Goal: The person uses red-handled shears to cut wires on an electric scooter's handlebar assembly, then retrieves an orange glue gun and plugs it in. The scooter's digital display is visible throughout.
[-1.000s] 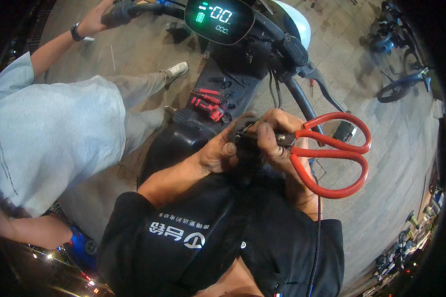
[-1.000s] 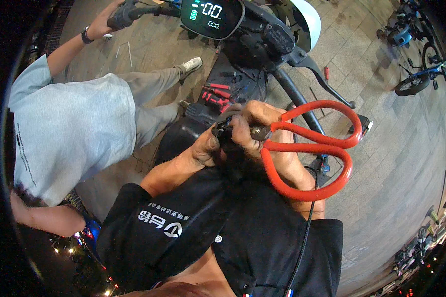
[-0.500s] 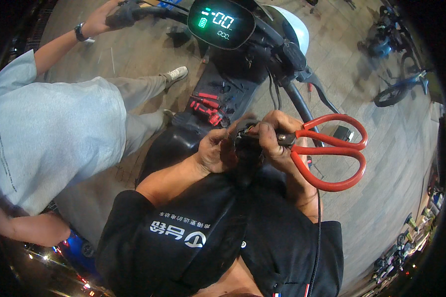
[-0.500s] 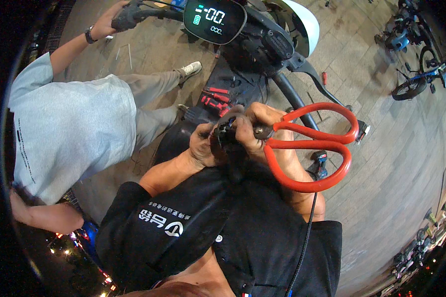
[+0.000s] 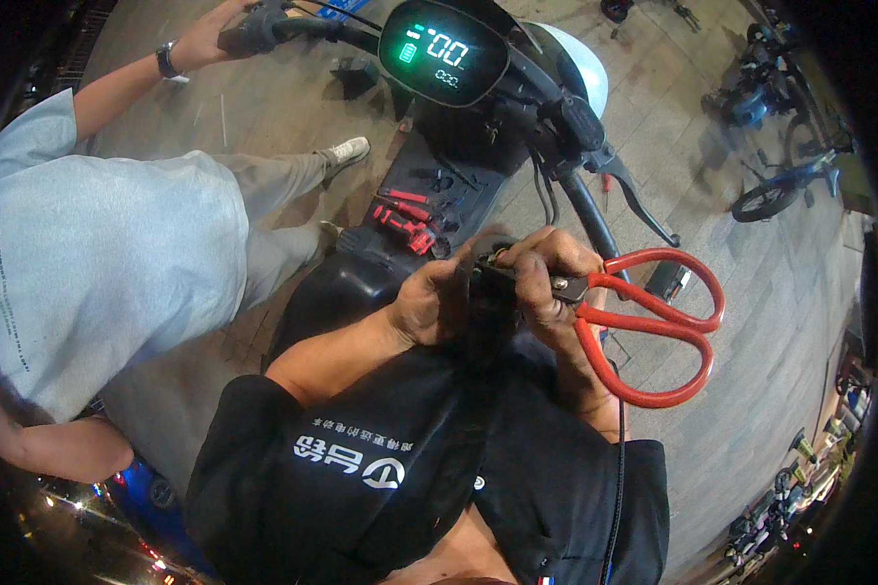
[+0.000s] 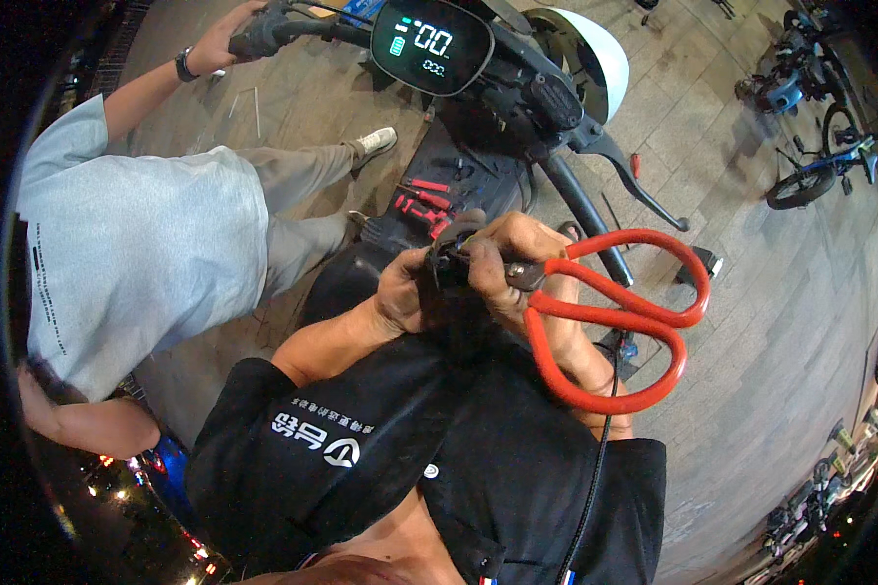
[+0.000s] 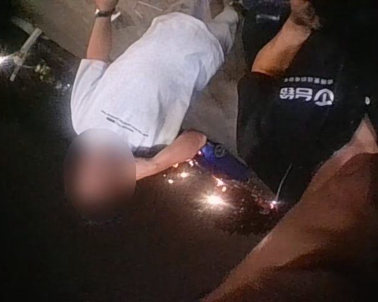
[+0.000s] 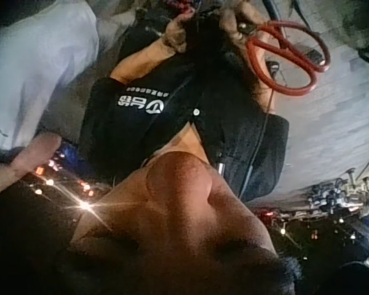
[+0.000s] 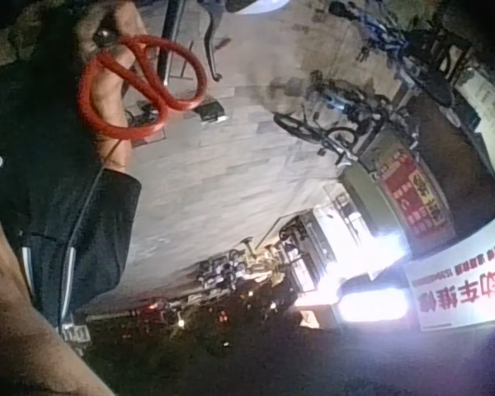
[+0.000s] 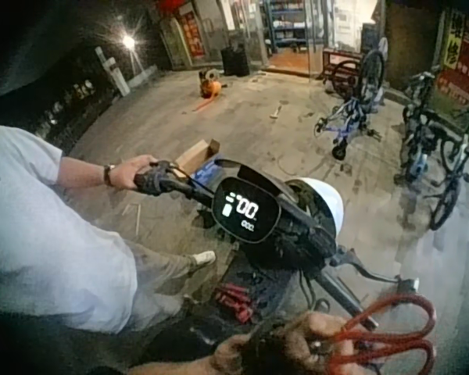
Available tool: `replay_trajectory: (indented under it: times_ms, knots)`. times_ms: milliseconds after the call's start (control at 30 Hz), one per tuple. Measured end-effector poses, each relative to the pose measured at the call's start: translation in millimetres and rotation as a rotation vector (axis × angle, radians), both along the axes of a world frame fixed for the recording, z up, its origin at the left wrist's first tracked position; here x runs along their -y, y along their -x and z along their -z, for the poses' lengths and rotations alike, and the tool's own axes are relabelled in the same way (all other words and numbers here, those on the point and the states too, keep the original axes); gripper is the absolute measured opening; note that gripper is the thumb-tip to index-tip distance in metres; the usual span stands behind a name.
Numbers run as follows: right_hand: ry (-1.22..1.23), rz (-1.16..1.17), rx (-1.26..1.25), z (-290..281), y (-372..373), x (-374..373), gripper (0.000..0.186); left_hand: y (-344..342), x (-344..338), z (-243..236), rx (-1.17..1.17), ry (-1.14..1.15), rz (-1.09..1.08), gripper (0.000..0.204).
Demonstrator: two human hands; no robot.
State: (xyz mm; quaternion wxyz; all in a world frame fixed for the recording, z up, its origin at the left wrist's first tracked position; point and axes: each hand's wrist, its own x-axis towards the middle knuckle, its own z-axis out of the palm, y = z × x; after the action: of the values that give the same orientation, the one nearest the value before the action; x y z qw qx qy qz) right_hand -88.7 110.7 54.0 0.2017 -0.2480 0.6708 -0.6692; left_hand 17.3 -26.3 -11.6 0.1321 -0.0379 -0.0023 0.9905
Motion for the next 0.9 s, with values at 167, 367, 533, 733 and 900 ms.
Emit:
replay_trajectory:
  times_ms: [167,367,533,733,900]
  knots:
    - [-0.013,-0.029,-0.055,3.8,2.2,0.8,0.022,-6.2,-1.7,0.4,0.137,0.093,-0.034,0.070]
    - [-0.124,-0.070,-0.116,3.8,6.0,0.9,0.022,-9.1,1.9,1.1,0.062,0.109,-0.015,0.090]
    - [-0.173,-0.056,-0.038,-0.6,4.5,0.4,0.023,-7.4,2.6,-0.1,0.134,0.110,0.008,0.090]
    - [-0.154,-0.053,-0.082,0.1,5.6,1.0,0.022,-4.5,1.2,8.8,0.081,-0.057,0.035,0.066]
    - [-0.139,-0.065,-0.104,7.7,5.9,2.2,0.022,-2.0,2.3,8.8,-0.185,0.032,-0.031,0.059]
